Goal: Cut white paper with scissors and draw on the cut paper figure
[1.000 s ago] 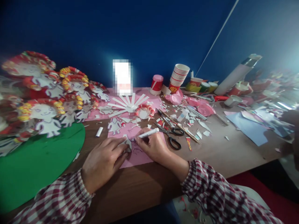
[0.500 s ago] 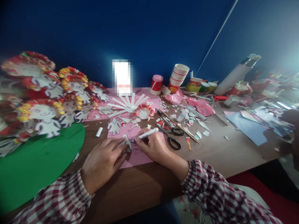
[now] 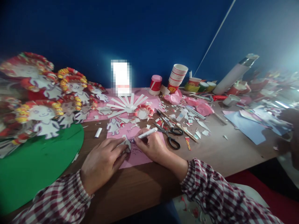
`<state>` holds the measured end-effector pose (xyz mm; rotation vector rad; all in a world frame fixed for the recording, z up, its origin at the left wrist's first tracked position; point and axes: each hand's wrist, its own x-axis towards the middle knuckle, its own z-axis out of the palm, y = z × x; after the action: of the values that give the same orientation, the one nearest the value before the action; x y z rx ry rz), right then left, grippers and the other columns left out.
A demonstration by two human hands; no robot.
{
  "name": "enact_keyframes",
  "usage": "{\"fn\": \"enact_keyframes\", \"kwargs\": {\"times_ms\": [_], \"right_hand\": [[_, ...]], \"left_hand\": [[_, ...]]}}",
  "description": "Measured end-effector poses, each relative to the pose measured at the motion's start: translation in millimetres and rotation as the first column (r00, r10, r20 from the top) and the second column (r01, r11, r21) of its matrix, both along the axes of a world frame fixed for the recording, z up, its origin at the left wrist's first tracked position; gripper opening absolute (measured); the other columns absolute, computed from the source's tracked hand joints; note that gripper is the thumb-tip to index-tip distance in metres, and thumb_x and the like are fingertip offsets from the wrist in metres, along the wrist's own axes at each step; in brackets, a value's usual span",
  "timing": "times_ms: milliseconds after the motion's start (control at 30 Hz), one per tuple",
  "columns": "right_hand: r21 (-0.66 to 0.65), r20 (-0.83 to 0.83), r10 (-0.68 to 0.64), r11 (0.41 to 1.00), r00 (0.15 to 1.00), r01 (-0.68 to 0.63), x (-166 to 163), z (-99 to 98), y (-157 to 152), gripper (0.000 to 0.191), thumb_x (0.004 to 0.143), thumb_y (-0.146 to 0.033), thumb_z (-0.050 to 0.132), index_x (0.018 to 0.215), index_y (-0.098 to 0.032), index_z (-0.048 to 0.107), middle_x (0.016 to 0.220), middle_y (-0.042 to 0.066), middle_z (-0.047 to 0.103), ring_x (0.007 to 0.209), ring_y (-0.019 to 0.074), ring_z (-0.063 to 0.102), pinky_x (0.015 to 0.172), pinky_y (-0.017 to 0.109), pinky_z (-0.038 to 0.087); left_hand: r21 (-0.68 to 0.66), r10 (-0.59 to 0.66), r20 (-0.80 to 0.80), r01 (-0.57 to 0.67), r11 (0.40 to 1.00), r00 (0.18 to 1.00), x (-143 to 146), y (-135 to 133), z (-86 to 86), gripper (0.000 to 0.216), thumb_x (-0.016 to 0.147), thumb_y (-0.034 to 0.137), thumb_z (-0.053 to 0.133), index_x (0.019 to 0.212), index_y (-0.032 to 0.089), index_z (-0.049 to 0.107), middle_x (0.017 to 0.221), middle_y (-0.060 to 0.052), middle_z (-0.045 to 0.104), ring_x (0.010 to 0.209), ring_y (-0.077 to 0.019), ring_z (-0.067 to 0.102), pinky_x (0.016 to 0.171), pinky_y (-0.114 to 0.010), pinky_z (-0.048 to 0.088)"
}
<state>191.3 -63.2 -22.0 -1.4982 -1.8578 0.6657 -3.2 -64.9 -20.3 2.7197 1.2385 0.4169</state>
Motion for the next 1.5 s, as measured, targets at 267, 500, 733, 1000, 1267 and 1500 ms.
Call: {"fn": "enact_keyframes", "kwargs": {"times_ms": [267,500,733,1000,1267,1500], "right_hand": [[-0.031,-0.027,-0.001,1.000,1.000,0.000,0.1,-1.4,-0.2,0.015,0.083,-0.029,0.050,0.078,-0.017,0.057,0.064,-0.001,0.057,0.059,0.0123,0.052,0.054,0.022,0.038],[0.011,-0.041,0.038,0.999,0.998,-0.038,0.2,-0.6,1.0,0.015,0.083,-0.029,0.050,0.078,-0.017,0.057,0.069,0.001,0.059,0.065,0.0132,0.054,0.059,0.023,0.039],[-0.010,-0.008,0.047,0.999,0.999,-0.048,0.3,3.2,0.6,0.015,0.082,-0.027,0.050,0.073,-0.016,0.055,0.065,0.000,0.057,0.061,0.0124,0.052,0.058,0.023,0.037],[-0.032,-0.056,0.029,0.999,0.998,-0.031,0.2,0.3,0.4,0.015,0.084,-0.028,0.049,0.078,-0.016,0.056,0.066,0.000,0.057,0.062,0.0122,0.052,0.055,0.021,0.037],[-0.011,-0.012,0.068,0.998,0.998,-0.068,1.0,2.1,1.0,0.019,0.084,-0.029,0.049,0.073,-0.016,0.055,0.065,0.000,0.056,0.061,0.0118,0.052,0.057,0.022,0.037],[-0.015,-0.053,0.094,0.995,0.994,-0.095,-0.2,7.3,0.2,0.013,0.082,-0.023,0.050,0.073,-0.015,0.057,0.066,-0.001,0.058,0.061,0.0110,0.052,0.058,0.021,0.038]], "left_hand": [[-0.004,0.001,-0.007,-0.001,1.000,1.000,-0.1,-0.4,0.2,0.023,0.085,0.028,0.045,0.101,0.020,0.061,0.115,-0.006,0.059,0.104,-0.0244,0.049,0.085,-0.043,0.044],[-0.005,0.004,-0.009,-0.004,1.000,1.000,0.8,0.2,-0.4,0.024,0.085,0.027,0.045,0.103,0.021,0.060,0.114,-0.006,0.059,0.105,-0.0241,0.049,0.086,-0.043,0.044],[0.010,0.002,0.001,-0.002,1.000,1.000,-0.3,0.3,-1.8,0.024,0.085,0.028,0.046,0.103,0.020,0.060,0.114,-0.007,0.059,0.105,-0.0242,0.049,0.086,-0.043,0.044],[0.011,-0.005,-0.007,0.005,1.000,1.000,-0.1,0.7,-1.6,0.023,0.084,0.027,0.047,0.103,0.020,0.060,0.114,-0.006,0.058,0.104,-0.0245,0.049,0.086,-0.043,0.045],[0.001,-0.002,-0.017,0.002,1.000,1.000,0.0,0.0,-0.8,0.024,0.085,0.028,0.045,0.102,0.019,0.060,0.114,-0.006,0.058,0.104,-0.0247,0.048,0.086,-0.043,0.044],[0.009,-0.008,-0.016,0.008,1.000,1.000,-0.5,1.1,-1.8,0.024,0.085,0.027,0.046,0.103,0.019,0.060,0.115,-0.007,0.058,0.104,-0.0248,0.048,0.086,-0.043,0.044]]}}
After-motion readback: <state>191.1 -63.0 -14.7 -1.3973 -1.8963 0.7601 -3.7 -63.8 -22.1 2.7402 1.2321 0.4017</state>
